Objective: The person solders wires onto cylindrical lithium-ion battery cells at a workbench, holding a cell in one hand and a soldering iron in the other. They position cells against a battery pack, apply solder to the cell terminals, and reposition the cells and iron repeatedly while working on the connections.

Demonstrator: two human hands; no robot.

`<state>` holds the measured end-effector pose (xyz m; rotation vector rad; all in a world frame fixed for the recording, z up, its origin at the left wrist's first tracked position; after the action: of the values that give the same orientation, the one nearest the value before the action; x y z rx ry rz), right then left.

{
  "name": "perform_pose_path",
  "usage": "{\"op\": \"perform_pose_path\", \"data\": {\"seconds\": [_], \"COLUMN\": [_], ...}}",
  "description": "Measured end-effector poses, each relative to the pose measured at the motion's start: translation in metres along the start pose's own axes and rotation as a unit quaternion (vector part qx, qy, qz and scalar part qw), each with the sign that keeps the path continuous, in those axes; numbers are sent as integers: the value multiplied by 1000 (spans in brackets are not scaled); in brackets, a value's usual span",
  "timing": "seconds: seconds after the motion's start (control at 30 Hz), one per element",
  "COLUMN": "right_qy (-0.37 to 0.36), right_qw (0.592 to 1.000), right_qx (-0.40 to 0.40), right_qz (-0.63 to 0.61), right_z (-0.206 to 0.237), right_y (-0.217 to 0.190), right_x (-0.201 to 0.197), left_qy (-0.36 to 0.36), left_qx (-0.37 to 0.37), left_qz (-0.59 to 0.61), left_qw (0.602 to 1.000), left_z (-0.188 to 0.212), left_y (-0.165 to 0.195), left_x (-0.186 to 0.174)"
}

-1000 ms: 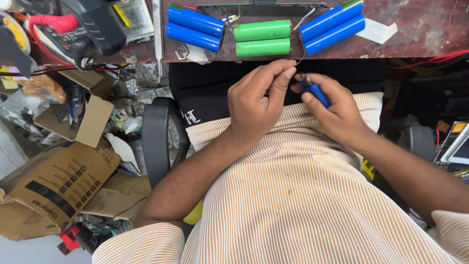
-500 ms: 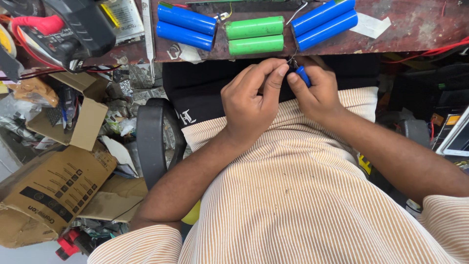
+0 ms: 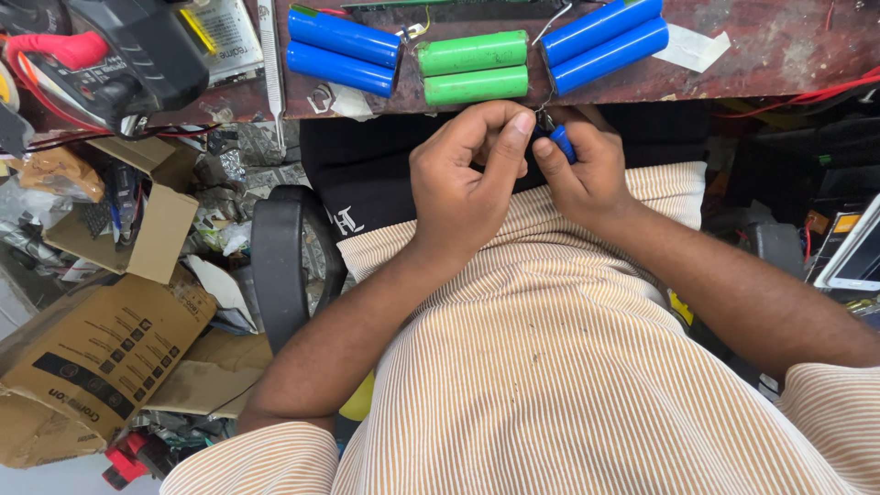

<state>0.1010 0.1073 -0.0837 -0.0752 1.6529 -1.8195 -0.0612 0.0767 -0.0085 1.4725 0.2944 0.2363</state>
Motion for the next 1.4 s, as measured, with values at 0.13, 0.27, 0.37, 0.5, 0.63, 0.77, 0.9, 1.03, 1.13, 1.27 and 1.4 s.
{"op": "perform_pose_path", "data": {"seconds": [0.13,0.27,0.37,0.5,0.63,0.77,0.9,1.03,1.13,1.27,1.4], "right_qy": [7,13,12,7,9,9,16,23,3,-39,-111], "right_qw": [999,998,998,999,998,996,996,997,999,999,985], "right_qx": [-51,-55,-64,-46,-60,-75,-74,-63,-22,17,129], "right_qz": [-1,4,1,12,32,43,57,46,32,-24,-7], "right_z": [1,0,-1,-2,-4,-5,-5,-5,-4,-4,-5], "right_y": [-11,-17,-22,-22,-20,-17,-15,-13,-6,3,25], "right_x": [-2,-3,-4,-4,-5,-3,-2,-3,-2,3,14], "left_qy": [-9,-17,-21,-22,-18,-4,13,14,15,9,12], "left_qx": [10,21,31,34,36,48,56,73,83,90,111], "left_qz": [6,-1,-6,-11,-25,-43,-61,-63,-75,-81,-106], "left_qw": [1000,1000,999,999,999,998,997,995,994,993,988], "left_z": [-2,-3,-3,-3,-3,-3,-1,-1,-2,-3,-4], "left_y": [2,3,5,6,7,9,12,15,17,19,24], "left_x": [1,2,1,1,-1,-3,-5,-5,-6,-6,-6]}}
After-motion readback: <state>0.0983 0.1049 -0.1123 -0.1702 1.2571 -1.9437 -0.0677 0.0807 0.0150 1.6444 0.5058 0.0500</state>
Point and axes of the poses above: each hand's wrist, its own z-axis away from the middle knuckle, its own x-axis out of the palm, y = z × x, the point moved 9 cm from there along -z, towards the middle knuckle, and after that the axes turned 5 degrees about x, right-handed, at the moved point
